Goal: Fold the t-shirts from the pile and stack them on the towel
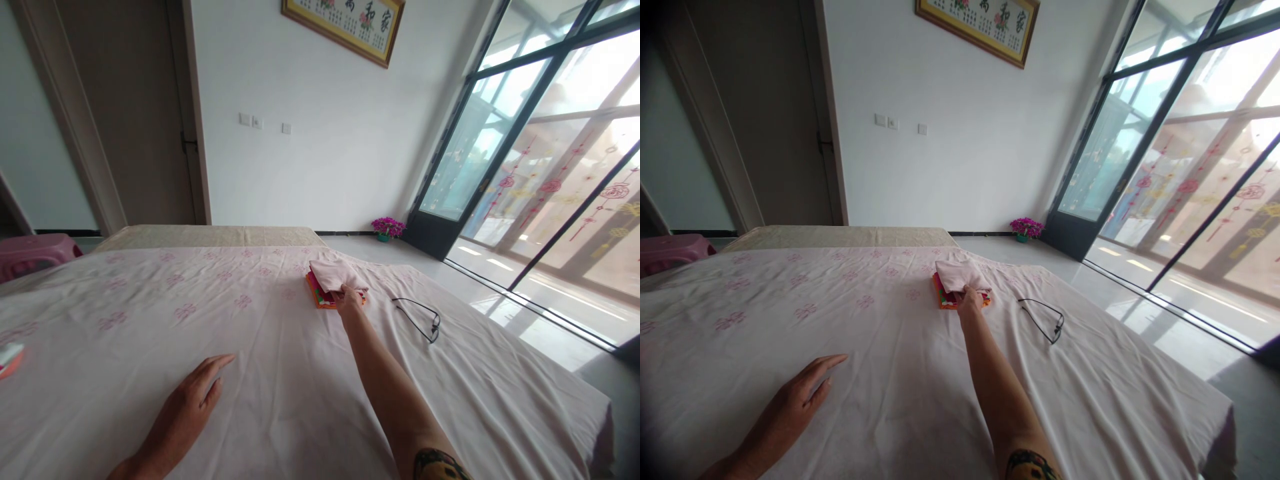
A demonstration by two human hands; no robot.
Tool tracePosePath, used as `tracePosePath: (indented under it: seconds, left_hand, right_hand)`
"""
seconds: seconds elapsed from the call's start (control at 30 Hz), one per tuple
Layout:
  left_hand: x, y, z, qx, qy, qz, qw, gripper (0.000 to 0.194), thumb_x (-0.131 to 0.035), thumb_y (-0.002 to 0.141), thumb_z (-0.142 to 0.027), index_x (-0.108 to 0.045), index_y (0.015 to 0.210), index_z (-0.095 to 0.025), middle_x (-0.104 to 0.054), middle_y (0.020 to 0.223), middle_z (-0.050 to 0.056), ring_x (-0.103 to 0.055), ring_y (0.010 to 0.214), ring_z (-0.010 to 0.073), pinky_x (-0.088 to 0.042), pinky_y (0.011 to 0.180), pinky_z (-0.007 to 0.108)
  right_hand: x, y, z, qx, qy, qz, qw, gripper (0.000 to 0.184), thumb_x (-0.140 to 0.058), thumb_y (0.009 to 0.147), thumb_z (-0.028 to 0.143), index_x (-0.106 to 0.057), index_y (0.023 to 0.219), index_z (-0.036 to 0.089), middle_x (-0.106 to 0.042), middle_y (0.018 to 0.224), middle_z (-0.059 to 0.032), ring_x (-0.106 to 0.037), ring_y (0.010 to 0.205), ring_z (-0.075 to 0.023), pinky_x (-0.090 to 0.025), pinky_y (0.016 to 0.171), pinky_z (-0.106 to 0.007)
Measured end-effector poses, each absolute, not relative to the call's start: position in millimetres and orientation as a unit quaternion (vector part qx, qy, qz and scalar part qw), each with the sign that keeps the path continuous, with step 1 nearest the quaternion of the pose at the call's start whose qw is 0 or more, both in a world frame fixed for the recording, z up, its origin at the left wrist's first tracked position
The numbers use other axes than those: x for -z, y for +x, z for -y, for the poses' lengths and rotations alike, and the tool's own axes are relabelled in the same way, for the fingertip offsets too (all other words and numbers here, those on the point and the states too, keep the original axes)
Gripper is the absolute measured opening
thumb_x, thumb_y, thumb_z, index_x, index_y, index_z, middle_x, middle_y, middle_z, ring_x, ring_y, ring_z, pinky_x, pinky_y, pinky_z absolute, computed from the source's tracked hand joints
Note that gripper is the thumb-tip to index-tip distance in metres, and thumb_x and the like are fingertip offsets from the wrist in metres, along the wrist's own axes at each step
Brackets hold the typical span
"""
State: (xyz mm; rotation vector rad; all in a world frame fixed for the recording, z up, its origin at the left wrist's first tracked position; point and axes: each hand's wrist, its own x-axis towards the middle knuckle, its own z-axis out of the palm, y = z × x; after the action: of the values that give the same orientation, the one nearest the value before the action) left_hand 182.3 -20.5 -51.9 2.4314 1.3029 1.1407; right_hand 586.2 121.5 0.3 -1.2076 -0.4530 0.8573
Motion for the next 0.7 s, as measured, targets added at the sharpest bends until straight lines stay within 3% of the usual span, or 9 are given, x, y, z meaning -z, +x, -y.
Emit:
tracePosePath:
  seconds: [0.13,0.4,0.57,0.7]
  left_hand:
    - [51.1,182.5,20.7,-0.375,0.813,-0.439,0.079,0.035,-0.046,0.091,-0.025,-0.064,0.122,-0.027,-0.072,0.12,0.001,-0.068,0.11,0.0149,-0.055,0.098,0.026]
    - [55.6,181.7,18.3,-0.357,0.817,-0.444,0.088,0.035,-0.047,0.09,-0.028,-0.066,0.119,-0.027,-0.073,0.118,0.001,-0.069,0.108,0.0166,-0.056,0.096,0.028]
    - [51.0,182.8,19.6,-0.362,0.817,-0.44,0.095,0.035,-0.045,0.091,-0.03,-0.066,0.118,-0.026,-0.074,0.115,0.002,-0.07,0.106,0.0164,-0.056,0.094,0.026]
    - [46.7,183.6,20.2,-0.358,0.819,-0.437,0.1,0.033,-0.046,0.091,-0.032,-0.069,0.114,-0.026,-0.074,0.113,0.002,-0.071,0.104,0.0167,-0.056,0.093,0.026]
  right_hand:
    - [-1.6,588.9,-108.5,-0.424,-0.542,0.13,0.714,0.024,-0.055,0.079,0.01,-0.05,0.099,0.022,-0.066,0.082,0.0003,-0.07,0.08,-0.0155,-0.062,0.073,-0.028]
    - [-9.1,586.7,-80.7,-0.502,-0.545,0.124,0.66,0.021,-0.056,0.076,0.003,-0.058,0.092,0.017,-0.071,0.081,-0.0074,-0.072,0.072,-0.0193,-0.061,0.062,-0.028]
    - [1.7,579.6,-54.3,-0.454,-0.567,0.136,0.674,0.024,-0.056,0.075,0.007,-0.057,0.094,0.021,-0.067,0.075,-0.0002,-0.066,0.06,-0.0137,-0.057,0.056,-0.025]
    - [-23.1,588.0,-58.4,-0.316,-0.585,0.32,0.675,0.023,-0.055,0.076,0.015,-0.063,0.096,0.022,-0.069,0.083,-0.0012,-0.067,0.074,-0.0158,-0.058,0.075,-0.031]
